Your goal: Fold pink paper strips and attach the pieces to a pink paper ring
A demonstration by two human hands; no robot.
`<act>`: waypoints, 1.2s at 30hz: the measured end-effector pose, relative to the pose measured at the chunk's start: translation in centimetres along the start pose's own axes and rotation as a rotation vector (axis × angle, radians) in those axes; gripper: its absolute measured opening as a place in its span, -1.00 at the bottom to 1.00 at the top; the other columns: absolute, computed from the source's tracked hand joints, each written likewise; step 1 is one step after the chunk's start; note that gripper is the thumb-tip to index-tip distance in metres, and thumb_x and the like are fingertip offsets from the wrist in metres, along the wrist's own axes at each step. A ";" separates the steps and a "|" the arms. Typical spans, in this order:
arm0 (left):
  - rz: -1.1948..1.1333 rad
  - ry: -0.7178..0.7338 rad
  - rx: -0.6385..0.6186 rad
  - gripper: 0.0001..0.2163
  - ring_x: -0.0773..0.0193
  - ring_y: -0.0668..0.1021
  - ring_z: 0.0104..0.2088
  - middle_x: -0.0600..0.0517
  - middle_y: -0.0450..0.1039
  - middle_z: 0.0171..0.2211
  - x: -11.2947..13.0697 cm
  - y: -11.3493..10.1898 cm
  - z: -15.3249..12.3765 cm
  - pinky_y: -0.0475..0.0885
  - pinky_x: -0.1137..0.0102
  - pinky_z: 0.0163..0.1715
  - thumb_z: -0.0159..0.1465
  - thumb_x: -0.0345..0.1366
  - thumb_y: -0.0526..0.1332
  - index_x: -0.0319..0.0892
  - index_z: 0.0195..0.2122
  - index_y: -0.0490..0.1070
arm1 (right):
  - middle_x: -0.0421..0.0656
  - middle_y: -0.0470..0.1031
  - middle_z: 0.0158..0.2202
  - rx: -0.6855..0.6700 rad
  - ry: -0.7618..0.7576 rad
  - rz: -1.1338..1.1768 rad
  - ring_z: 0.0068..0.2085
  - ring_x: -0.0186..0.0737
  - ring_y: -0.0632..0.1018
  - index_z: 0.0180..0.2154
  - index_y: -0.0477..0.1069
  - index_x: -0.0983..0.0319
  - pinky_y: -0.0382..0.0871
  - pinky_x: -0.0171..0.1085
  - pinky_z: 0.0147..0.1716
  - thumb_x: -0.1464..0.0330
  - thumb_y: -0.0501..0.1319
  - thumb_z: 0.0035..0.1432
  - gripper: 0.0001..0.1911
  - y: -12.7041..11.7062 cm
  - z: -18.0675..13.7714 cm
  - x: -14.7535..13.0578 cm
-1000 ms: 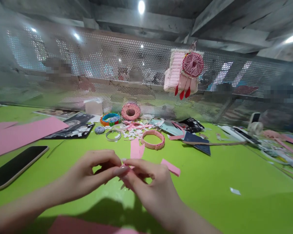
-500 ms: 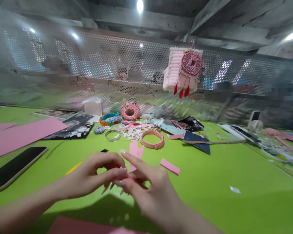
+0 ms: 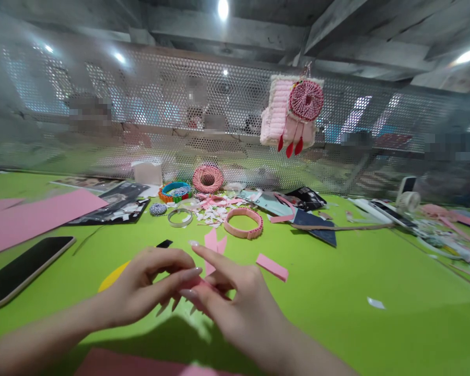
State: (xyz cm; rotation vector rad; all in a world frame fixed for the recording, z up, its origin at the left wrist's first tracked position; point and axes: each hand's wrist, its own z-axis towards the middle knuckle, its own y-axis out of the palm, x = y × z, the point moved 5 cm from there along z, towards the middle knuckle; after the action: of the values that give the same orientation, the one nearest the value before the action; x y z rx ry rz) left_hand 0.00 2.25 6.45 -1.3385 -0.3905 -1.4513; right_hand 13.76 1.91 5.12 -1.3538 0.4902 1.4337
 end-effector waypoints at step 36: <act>0.452 -0.129 -0.033 -0.72 0.42 0.36 -0.59 0.13 0.34 -0.60 -3.5 -5.2 2.3 0.21 0.53 -0.57 0.30 -0.12 0.09 -0.21 -0.40 0.41 | -0.24 0.49 -0.52 -0.665 0.416 0.786 -0.56 -0.35 0.52 0.01 0.37 0.30 0.49 -0.20 -0.30 0.11 0.22 0.18 -0.51 3.8 3.3 6.0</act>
State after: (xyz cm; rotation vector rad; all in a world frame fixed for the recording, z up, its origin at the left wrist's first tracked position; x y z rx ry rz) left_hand -3.91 7.67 6.21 -1.4405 -0.1319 -1.0039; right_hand 10.14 5.68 -0.68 -2.1600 0.9404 2.0648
